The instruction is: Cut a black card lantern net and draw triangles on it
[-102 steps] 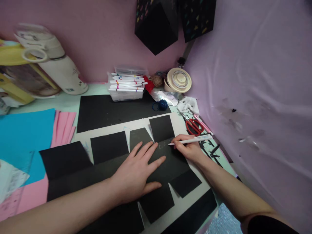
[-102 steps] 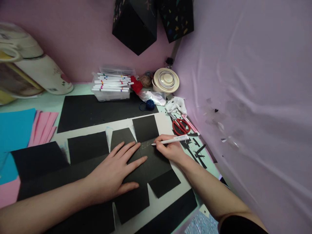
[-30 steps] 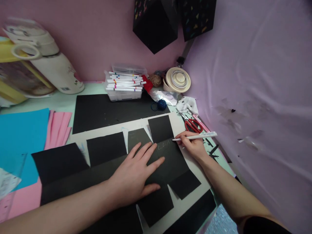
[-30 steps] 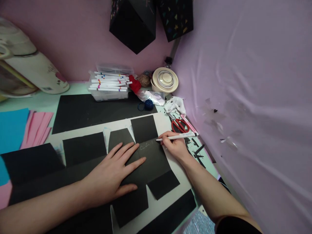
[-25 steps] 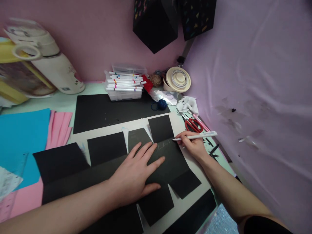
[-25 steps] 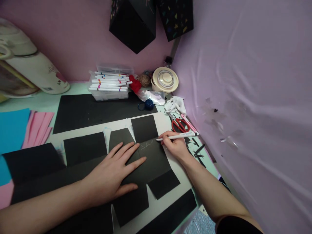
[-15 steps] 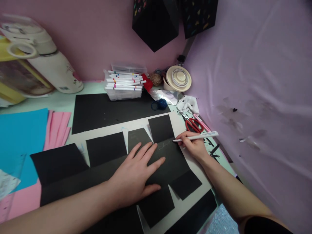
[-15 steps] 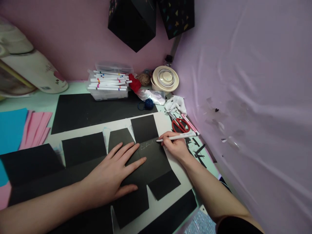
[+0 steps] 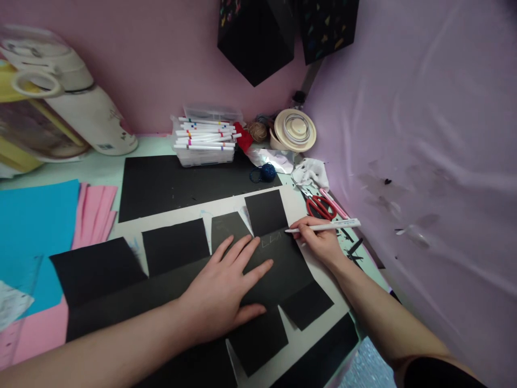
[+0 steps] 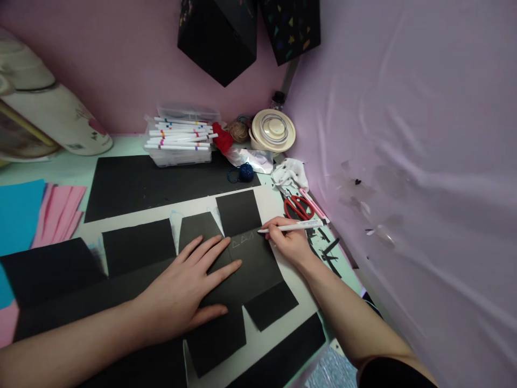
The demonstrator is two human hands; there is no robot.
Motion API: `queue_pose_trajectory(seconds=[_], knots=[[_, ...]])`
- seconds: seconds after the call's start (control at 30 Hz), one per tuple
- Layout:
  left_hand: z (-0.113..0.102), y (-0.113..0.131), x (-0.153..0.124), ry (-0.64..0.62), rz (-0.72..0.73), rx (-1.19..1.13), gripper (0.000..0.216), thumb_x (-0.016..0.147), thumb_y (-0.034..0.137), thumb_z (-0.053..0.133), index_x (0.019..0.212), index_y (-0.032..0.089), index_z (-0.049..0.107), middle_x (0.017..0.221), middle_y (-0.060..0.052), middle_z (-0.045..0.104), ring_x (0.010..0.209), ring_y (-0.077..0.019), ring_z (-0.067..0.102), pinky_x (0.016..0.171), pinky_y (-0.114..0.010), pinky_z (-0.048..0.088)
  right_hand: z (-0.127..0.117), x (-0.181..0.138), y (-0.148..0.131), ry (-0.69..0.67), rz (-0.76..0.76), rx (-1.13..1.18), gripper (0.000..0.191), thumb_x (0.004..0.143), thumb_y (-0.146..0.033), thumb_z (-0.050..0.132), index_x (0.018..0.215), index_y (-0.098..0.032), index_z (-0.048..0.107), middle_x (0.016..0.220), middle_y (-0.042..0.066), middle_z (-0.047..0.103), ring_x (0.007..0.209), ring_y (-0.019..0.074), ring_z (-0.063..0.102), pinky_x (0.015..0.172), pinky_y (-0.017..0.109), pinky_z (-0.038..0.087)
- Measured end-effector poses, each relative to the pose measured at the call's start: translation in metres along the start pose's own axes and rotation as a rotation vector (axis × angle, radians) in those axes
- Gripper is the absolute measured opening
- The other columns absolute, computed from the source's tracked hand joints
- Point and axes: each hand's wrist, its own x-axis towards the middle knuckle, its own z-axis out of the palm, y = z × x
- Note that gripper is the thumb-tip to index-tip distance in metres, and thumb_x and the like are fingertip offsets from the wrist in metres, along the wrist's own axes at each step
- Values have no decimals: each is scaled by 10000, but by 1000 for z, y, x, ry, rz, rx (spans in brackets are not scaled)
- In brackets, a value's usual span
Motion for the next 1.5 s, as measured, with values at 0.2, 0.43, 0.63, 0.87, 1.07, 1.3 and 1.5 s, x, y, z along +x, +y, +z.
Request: queue_pose_trajectory(seconds=[0.2, 0.43, 0.63, 0.87, 1.07, 1.3, 1.5], knots=[[-1, 0, 0, 5, 1, 0, 709, 817, 567, 645, 1435, 282, 444, 1550, -150, 338, 1421, -367, 298, 1141, -579, 218, 0, 1, 0, -12, -17, -10, 213, 852, -232, 543, 766, -180, 731, 609, 13, 675, 515, 130, 587, 494, 242, 445], [0, 0, 0, 18, 6, -11, 714, 815, 563, 652, 1436, 277, 443, 1554, -157, 330, 1421, -371, 300, 1143, -577, 213, 0, 0, 1, -11, -7, 2, 208, 852, -233, 551, 772, -173, 734, 608, 18, 677, 512, 131, 590, 494, 242, 448], [0, -1, 0, 13, 3, -11, 682, 847, 598, 593, 1437, 292, 439, 1550, -149, 340, 1425, -355, 298, 1144, -569, 220, 1, 1, 0, -11, -22, -5, 209, 852, -219, 548, 768, -173, 733, 604, 15, 676, 514, 131, 597, 504, 241, 457], [-1, 0, 0, -8, -3, 11, 717, 822, 562, 644, 1446, 286, 426, 1556, -164, 322, 1433, -366, 280, 1142, -580, 216, -1, 0, -1, -33, -60, -42, 198, 853, -208, 548, 788, -179, 733, 607, 6, 677, 520, 133, 604, 520, 241, 466], [-2, 0, 0, -31, 7, 19, 734, 814, 563, 652, 1452, 282, 420, 1549, -191, 320, 1426, -381, 290, 1127, -594, 228, 1, 1, -1, 47, -36, -34, 205, 828, -177, 529, 706, -178, 694, 575, -6, 641, 515, 126, 574, 521, 237, 453], [-1, 0, 0, -7, 2, 17, 713, 824, 578, 630, 1445, 290, 431, 1561, -143, 323, 1426, -361, 290, 1142, -569, 212, 3, 1, -1, 73, -5, -13, 199, 810, -172, 527, 699, -182, 693, 575, -5, 641, 532, 133, 584, 537, 244, 462], [-1, 0, 0, -25, 0, 23, 718, 828, 588, 621, 1452, 294, 422, 1559, -156, 321, 1429, -366, 284, 1140, -571, 204, 2, 0, 6, 120, 43, 65, 197, 821, -199, 534, 718, -183, 700, 565, -3, 638, 510, 134, 576, 511, 246, 462]])
